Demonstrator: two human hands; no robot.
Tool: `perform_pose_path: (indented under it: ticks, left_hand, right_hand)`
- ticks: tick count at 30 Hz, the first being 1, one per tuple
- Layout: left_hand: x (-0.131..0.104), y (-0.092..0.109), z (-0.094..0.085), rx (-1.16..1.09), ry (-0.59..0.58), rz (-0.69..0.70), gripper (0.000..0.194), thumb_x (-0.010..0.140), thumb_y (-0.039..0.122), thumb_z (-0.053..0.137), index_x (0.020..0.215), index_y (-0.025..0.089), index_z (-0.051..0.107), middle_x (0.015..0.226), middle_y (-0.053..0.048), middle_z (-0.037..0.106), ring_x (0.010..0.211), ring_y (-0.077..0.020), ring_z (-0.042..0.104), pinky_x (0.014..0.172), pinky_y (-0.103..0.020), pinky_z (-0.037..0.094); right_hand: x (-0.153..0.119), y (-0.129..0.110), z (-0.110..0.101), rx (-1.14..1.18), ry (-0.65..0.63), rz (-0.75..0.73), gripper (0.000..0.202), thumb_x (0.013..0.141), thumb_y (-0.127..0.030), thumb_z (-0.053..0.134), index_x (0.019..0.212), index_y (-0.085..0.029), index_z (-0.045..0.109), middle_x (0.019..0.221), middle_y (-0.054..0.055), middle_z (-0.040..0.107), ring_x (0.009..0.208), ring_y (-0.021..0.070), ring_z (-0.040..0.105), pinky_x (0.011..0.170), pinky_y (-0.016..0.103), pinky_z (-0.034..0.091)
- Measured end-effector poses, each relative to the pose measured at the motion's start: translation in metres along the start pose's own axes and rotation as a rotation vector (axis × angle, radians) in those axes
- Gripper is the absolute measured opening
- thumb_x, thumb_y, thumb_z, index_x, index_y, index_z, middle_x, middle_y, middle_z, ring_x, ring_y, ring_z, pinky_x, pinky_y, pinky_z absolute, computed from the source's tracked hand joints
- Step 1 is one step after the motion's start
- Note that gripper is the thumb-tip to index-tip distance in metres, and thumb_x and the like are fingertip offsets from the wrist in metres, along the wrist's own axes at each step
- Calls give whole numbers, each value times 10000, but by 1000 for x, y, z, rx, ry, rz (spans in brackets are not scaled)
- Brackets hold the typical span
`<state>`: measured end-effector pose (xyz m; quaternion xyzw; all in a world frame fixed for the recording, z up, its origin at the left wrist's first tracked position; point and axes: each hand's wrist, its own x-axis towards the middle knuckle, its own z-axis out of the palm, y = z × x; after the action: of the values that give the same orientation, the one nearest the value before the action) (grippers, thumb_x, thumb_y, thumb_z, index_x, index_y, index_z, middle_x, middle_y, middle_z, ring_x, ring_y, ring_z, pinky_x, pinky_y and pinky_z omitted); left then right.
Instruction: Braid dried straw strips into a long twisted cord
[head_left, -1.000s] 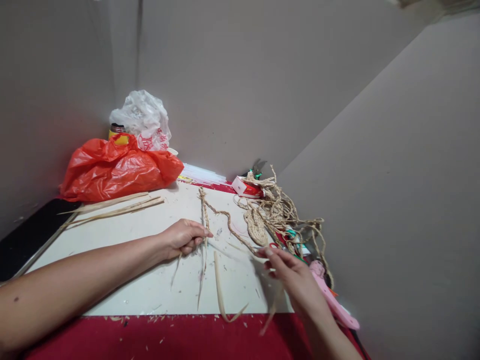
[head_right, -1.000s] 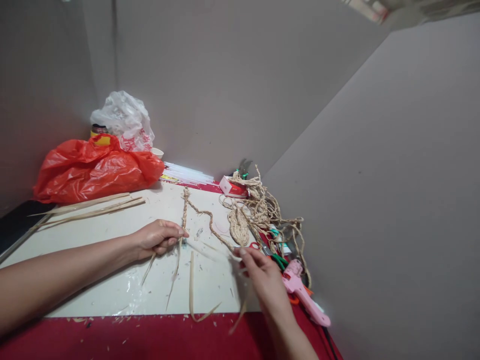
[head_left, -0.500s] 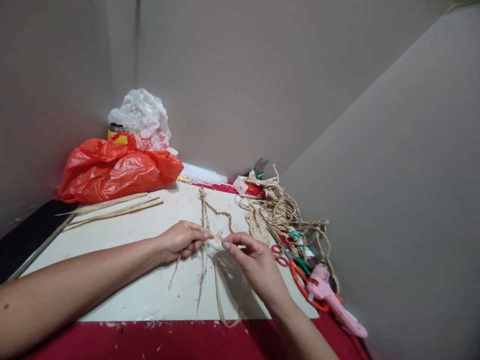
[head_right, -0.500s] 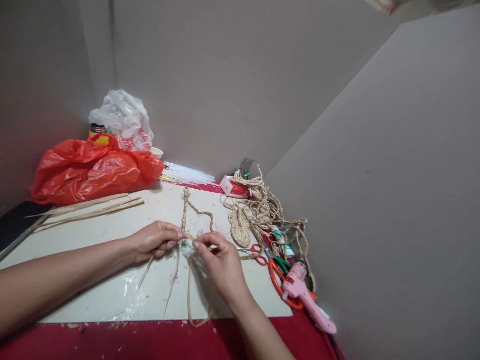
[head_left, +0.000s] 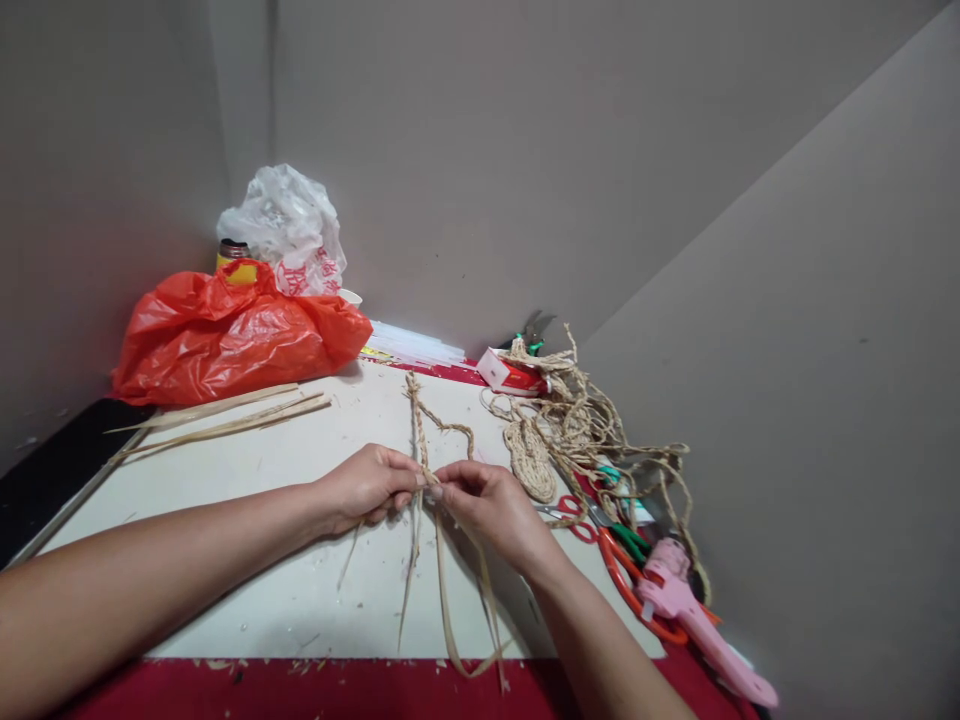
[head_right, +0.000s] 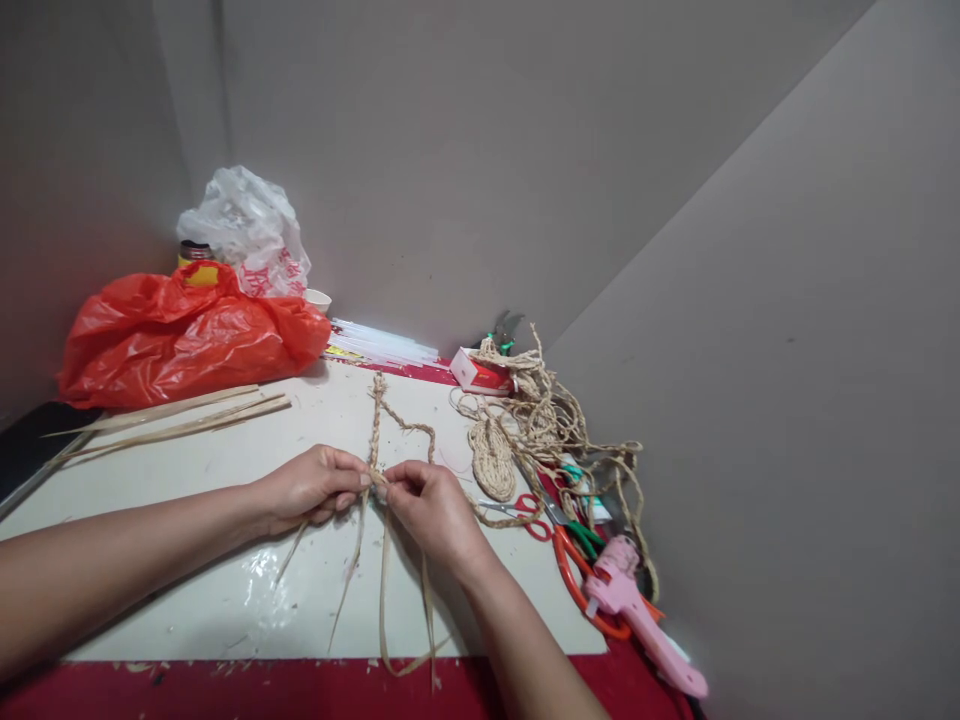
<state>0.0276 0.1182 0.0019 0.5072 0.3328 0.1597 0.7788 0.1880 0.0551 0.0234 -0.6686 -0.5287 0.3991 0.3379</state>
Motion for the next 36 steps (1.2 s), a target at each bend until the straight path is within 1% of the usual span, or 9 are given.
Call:
perform_pose_path:
  ticks: [6,8,14,18,23,27,30,32,36]
  left_hand:
    - [-1,0,3,160,63,65,165,733,280,549,635,148,557,414,80,428,322,-33,280,363,-202,177]
    - [0,-1,3,202,77,108,191,739,281,545,606,144,546,409,70,433,357,-39,320,399,-195,227]
    - [1,-1,1,346,91,144,226,764,304,523,595,155,519,421,56,454,392,-60,356,435,-207,263]
    - [0,1,0,340,77,115,245,761,301,539,566,159,499,415,52,457,395,-58,365,445,-202,271]
    - [-1,5,0,265,71,30,209,749,286,569,594,153,527,412,57,456,340,-37,285,402,-202,204]
    - [-2,9,2,225,61,17,197,742,280,593,608,147,539,406,58,446,340,-33,288,394,-201,182]
    - [-3,11,3,209,62,-14,134,736,252,588,666,138,581,414,56,453,334,-33,280,387,-207,161]
    - [-4,11,4,201,60,-20,101,728,219,572,738,130,619,418,56,459,329,-35,275,385,-211,155]
    - [-2,6,4,213,58,16,126,725,190,523,758,130,629,415,56,453,339,-39,293,401,-206,191]
  right_hand:
    - [2,1,-3,-156,-13,-111,198,725,-326,610,674,-139,650,651,13,591,625,133,494,595,238,375]
    - [3,3,-2,-230,-40,-129,205,757,-315,571,654,-146,619,617,3,570,607,129,482,566,228,362]
    - [9,9,-1,-193,-189,-113,117,813,-253,480,739,-172,521,609,-4,591,555,118,495,525,210,359]
    - [11,10,-5,-383,-114,-181,103,789,-203,486,697,-179,527,584,-19,542,531,110,456,502,209,316]
    - [7,8,-8,-607,-44,-285,101,788,-194,494,740,-180,582,599,-3,569,544,121,474,538,234,315]
    - [6,17,-22,-432,13,-162,297,785,-234,502,1060,-185,603,643,2,603,547,140,533,535,246,377]
    - [7,26,-45,-172,180,-13,436,760,-291,539,1174,-153,541,606,-6,587,465,140,533,460,250,388]
    - [6,27,-60,63,342,43,457,717,-335,594,1136,-158,542,563,-27,549,411,125,491,397,232,358]
    - [-3,17,-70,503,574,-31,310,627,-341,698,862,-205,549,598,-62,487,374,42,333,336,159,215]
